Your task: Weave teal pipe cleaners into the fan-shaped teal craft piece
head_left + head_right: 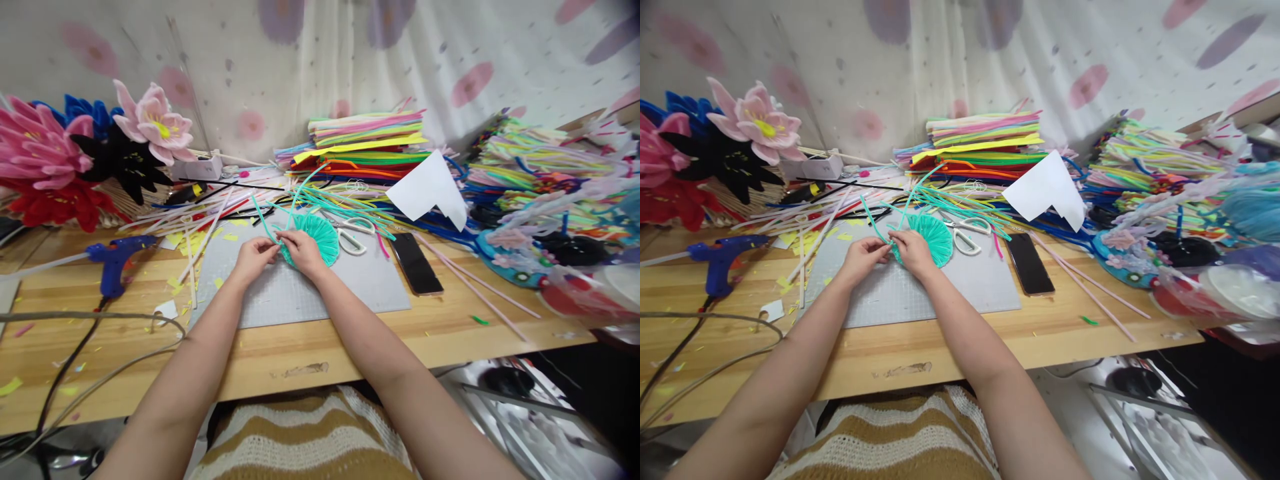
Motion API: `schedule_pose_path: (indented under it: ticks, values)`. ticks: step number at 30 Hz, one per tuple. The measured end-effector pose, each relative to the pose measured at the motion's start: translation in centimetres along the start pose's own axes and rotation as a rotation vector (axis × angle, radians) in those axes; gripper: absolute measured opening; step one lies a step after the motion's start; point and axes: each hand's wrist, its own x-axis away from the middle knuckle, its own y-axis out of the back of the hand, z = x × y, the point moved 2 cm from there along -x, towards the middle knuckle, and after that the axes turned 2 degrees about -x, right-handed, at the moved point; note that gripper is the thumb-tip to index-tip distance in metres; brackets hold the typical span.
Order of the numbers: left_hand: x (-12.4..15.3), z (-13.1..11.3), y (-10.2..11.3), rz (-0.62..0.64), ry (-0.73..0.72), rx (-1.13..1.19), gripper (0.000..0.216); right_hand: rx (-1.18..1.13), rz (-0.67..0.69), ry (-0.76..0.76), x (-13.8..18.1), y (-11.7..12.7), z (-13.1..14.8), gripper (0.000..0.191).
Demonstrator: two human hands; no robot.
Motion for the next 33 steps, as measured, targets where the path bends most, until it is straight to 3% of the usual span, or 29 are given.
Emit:
schedule_pose_path:
  ticks: [7, 17, 24, 33]
  values:
    - [0.0, 0.2, -0.4, -0.092, -0.049, -0.044, 0.029, -0.02, -0.067, -0.061, 0.1, 0.1, -0.3, 0.022]
    - [0.3, -0.6, -0.7, -0.109, 0.096, 0.093, 0.04, -0.065, -0.107, -0.073, 0.3, 0.0, -0.5, 0.022]
    - [0.0, -0.7, -0.7, -0.159, 0.142, 0.144, 0.031, -0.079, -0.148, -0.095, 0.6, 0.2, 0.0, 0.022]
    - [-0.4, -1.5, -0.7, -0.155, 0.343, 0.187, 0.017, -0.144, -0.23, -0.054, 1.5, 0.1, 0.6, 0.02]
